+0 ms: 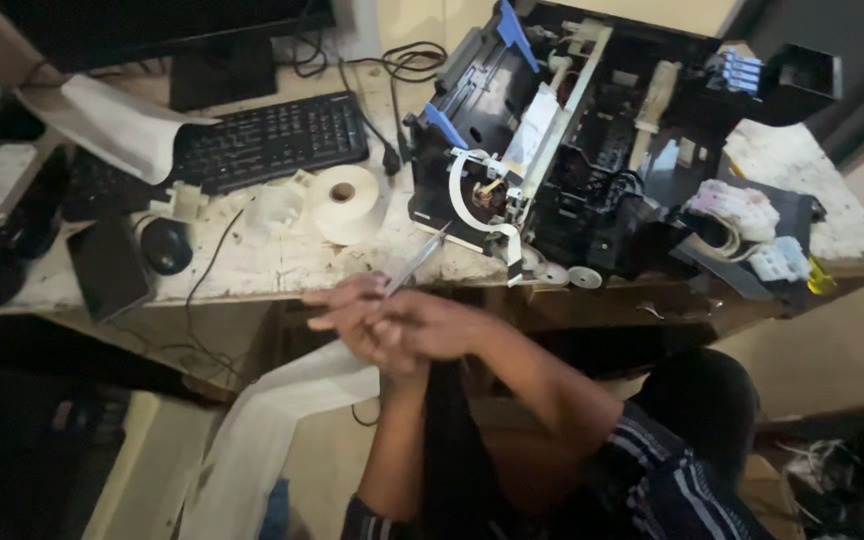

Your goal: The person uses a screwdriver to adjust internal components of a disassembled printer, then routes a white ribbon cable through the mechanism and connects it to a black module. The person continues to adjust the cable and module placement within the printer chassis.

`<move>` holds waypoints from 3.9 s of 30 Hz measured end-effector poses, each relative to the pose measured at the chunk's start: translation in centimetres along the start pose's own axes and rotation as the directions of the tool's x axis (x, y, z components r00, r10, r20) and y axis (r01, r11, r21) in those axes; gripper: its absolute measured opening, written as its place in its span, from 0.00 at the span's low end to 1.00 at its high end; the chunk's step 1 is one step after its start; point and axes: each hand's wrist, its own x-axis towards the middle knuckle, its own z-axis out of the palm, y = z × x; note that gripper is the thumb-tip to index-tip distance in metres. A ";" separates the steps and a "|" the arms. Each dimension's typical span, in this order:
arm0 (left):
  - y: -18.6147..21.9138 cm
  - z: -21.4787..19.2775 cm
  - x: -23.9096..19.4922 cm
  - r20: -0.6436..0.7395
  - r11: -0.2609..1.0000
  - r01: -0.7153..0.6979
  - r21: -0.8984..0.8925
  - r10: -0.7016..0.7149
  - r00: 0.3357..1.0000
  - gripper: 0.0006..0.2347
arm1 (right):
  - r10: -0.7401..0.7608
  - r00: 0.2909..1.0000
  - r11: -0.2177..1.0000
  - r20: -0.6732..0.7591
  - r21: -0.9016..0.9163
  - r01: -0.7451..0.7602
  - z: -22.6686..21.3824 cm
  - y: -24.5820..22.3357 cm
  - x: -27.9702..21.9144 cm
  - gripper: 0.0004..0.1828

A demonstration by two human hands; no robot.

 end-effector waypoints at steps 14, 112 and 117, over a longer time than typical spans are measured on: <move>4.4 -2.7 -1.3 0.170 0.882 0.058 0.468 -0.154 0.973 0.23 | 0.086 0.959 0.937 -0.270 0.349 0.015 4.4 0.9 -2.6 0.47; 1.5 7.9 -0.6 0.197 0.975 0.083 0.207 -0.125 0.972 0.13 | -0.737 0.366 0.334 -0.569 -0.776 -0.535 -3.7 -5.7 -7.3 0.17; 1.5 7.9 -0.6 0.196 0.974 0.100 0.203 -0.140 0.971 0.13 | -0.727 0.376 0.327 -0.574 -0.771 -0.546 -3.6 -6.0 -7.1 0.17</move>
